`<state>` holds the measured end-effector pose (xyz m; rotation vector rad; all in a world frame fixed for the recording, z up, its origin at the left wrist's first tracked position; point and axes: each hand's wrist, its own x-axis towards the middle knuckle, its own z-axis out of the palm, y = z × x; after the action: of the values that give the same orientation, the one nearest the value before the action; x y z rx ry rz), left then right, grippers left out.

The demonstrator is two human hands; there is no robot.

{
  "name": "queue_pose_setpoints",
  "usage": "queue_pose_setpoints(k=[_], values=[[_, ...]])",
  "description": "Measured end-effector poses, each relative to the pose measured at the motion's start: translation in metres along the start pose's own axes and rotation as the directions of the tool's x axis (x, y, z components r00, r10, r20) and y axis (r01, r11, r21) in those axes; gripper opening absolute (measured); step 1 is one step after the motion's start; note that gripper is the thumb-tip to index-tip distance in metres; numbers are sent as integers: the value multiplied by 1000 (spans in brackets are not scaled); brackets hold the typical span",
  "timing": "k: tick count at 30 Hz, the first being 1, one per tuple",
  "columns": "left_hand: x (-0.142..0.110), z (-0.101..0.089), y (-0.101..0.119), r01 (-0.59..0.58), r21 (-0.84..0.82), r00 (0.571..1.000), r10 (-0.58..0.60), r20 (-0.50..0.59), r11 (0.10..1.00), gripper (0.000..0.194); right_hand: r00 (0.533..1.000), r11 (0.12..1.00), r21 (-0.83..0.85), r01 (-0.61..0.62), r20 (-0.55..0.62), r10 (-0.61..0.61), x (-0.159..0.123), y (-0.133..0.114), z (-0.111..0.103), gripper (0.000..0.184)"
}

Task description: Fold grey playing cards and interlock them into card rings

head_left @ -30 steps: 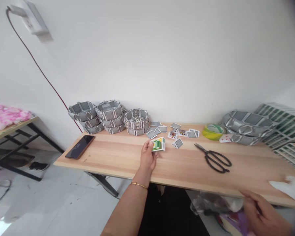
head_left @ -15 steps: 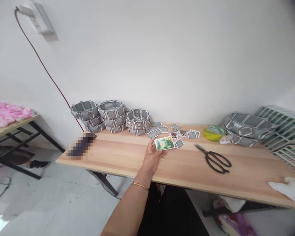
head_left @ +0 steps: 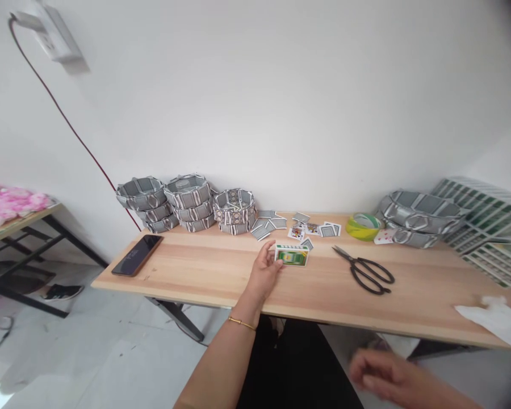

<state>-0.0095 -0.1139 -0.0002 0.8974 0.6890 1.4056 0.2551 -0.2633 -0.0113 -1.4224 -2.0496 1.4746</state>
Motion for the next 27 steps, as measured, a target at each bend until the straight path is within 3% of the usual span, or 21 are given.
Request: queue_pose_setpoints(k=[1, 3, 4, 5, 6, 7, 8, 10, 13, 16, 19, 24, 27], values=[[0, 0, 0, -13, 25, 1000, 13, -1, 1000, 44, 999, 999, 18, 45, 16, -45, 15, -22, -13, 18], [-1, 0, 0, -38, 74, 999, 39, -13, 997, 29, 983, 992, -36, 122, -137, -126, 48, -61, -37, 25], [-1, 0, 0, -47, 98, 999, 49, -16, 994, 24, 937, 982, -91, 165, -298, -185, 65, -76, -46, 26], [-2, 0, 0, -53, 117, 998, 55, -15, 992, 22, 859, 964, -148, 221, -438, -264, 83, -88, -53, 23], [-2, -1, 0, -56, 125, 998, 58, -12, 991, 22, 777, 937, -212, 279, -524, -349, 101, -97, -58, 22], [-2, -1, 0, -55, 118, 998, 57, -8, 991, 23, 731, 913, -253, 321, -547, -408, 119, -102, -61, 28], [-2, -2, -1, -51, 94, 999, 53, -13, 994, 24, 728, 899, -264, 349, -529, -437, 135, -105, -61, 33], [0, -4, -1, -33, 0, 998, 33, -60, 999, 27, 795, 897, -192, 399, -415, -442, 165, -105, -57, 31], [5, -7, -2, -26, -152, 988, 3, -151, 988, 33, 843, 872, 120, 475, -349, -411, 195, -93, -44, 28], [9, -8, -3, -4, -96, 990, -10, -141, 995, 33, 867, 825, 327, 462, -362, -342, 206, -79, -35, 27], [10, -6, -3, -22, 70, 997, 27, -71, 997, 31, 852, 821, 319, 473, -403, -334, 205, -70, -36, 23], [10, -5, -4, -72, 240, 997, 70, 18, 968, 33, 755, 821, 137, 554, -498, -426, 200, -69, -48, 20], [10, -7, -5, -105, 333, 994, 94, 50, 937, 35, 750, 838, 28, 546, -463, -473, 195, -73, -52, 19]])
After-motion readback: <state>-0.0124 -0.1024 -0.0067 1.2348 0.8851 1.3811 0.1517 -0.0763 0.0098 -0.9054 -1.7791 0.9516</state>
